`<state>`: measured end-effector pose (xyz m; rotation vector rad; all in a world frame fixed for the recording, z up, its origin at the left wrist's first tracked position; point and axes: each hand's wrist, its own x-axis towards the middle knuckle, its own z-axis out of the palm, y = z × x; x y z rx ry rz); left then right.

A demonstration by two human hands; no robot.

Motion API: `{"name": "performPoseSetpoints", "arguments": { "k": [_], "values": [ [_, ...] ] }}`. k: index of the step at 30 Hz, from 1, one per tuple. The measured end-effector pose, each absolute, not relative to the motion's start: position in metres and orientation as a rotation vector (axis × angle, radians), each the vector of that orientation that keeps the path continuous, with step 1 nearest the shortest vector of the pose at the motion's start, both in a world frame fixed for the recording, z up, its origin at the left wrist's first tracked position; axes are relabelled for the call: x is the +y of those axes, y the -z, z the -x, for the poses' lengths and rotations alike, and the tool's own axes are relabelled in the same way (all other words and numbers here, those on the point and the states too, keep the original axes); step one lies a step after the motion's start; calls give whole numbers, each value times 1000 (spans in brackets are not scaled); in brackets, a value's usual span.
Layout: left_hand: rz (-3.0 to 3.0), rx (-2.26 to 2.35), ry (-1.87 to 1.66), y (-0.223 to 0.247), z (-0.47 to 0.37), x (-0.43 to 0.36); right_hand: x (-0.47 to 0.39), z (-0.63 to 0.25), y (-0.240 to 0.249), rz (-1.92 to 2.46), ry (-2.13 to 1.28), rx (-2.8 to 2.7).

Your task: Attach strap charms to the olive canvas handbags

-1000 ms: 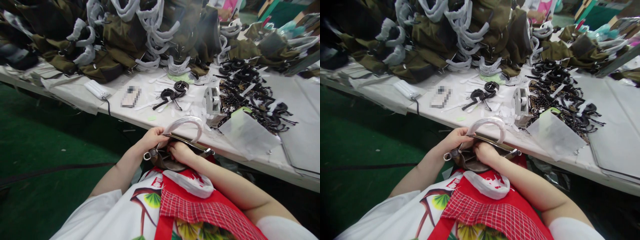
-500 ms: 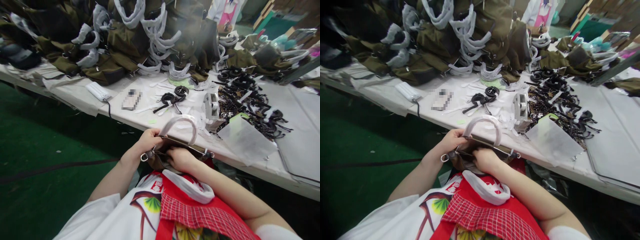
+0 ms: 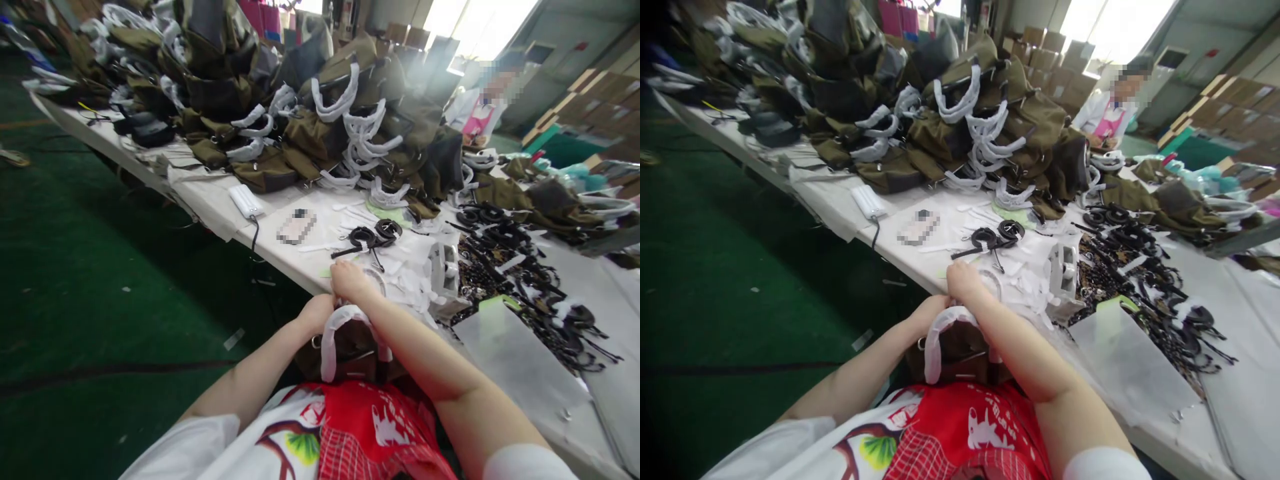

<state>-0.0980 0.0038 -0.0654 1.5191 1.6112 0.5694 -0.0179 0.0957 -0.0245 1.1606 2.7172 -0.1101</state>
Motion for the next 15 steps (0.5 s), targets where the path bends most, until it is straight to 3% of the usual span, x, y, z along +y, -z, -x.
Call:
{"name": "performPoseSetpoints", "arguments": {
  "k": [4,9,12,15],
  "values": [
    [-1556,1582,-528,66,106,3,105,27,41,-1143,85,2723],
    [-1406,1445,-650,74,114,3,85,5,15,-1277,144,2881],
    [-1294,1292,-691,75,120,3,49,-29,-2,-1370,503,3289],
    [-1187,1154,-758,71,125,2,10,-64,-5,-1224,899,3311]
  ]
}}
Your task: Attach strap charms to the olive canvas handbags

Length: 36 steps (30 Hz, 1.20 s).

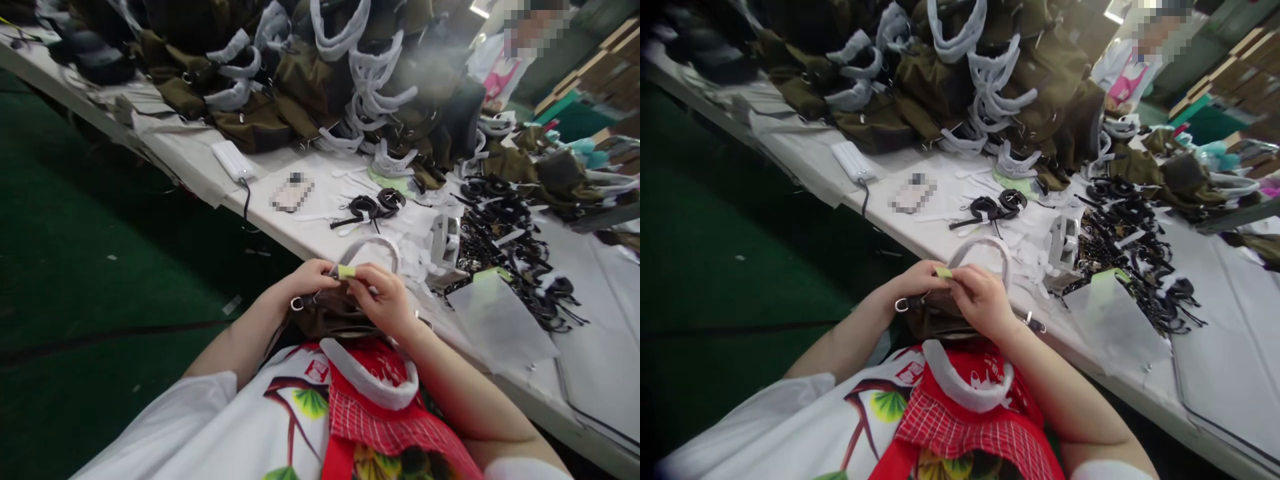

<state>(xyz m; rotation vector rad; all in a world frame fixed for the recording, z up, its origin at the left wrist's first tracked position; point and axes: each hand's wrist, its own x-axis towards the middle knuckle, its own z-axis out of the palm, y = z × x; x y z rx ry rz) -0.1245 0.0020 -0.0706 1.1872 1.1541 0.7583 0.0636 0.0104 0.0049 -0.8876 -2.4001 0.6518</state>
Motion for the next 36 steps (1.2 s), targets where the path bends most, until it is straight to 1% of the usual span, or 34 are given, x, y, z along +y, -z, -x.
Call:
{"name": "performPoseSetpoints", "arguments": {
  "k": [3,5,8,11,14,18,20,22,24,28,30,36],
  "values": [
    [-1126,1120,-806,62,123,-1,-11,-85,10,1021,-751,-2651],
    [-1137,1145,-802,55,118,-3,-15,-90,23,1189,-702,-2807],
    [-1165,1177,-798,48,108,-7,-14,-90,34,1401,-543,-2963],
    [-1172,1212,-779,43,102,-8,-14,-93,32,1453,-498,-3006],
    [-1152,1243,-749,39,101,-7,-19,-107,28,1491,-585,-2857],
    [-1108,1171,-720,34,93,-9,-25,-135,39,1804,-832,-2639],
    [-1085,1064,-699,31,82,-12,-26,-146,50,1909,-1193,-2356],
    [-1071,955,-661,27,70,-15,-26,-151,60,1909,-1615,-1855],
    [-1081,896,-626,24,59,-18,-25,-151,67,1850,-1819,-1462],
    [-1134,900,-614,20,54,-19,-18,-145,74,1807,-1906,-1129],
    [-1128,903,-610,20,58,-18,-16,-142,76,1797,-1958,-1072],
    [-1030,889,-631,26,63,-21,-17,-140,81,1788,-1832,-1474]
  ]
}}
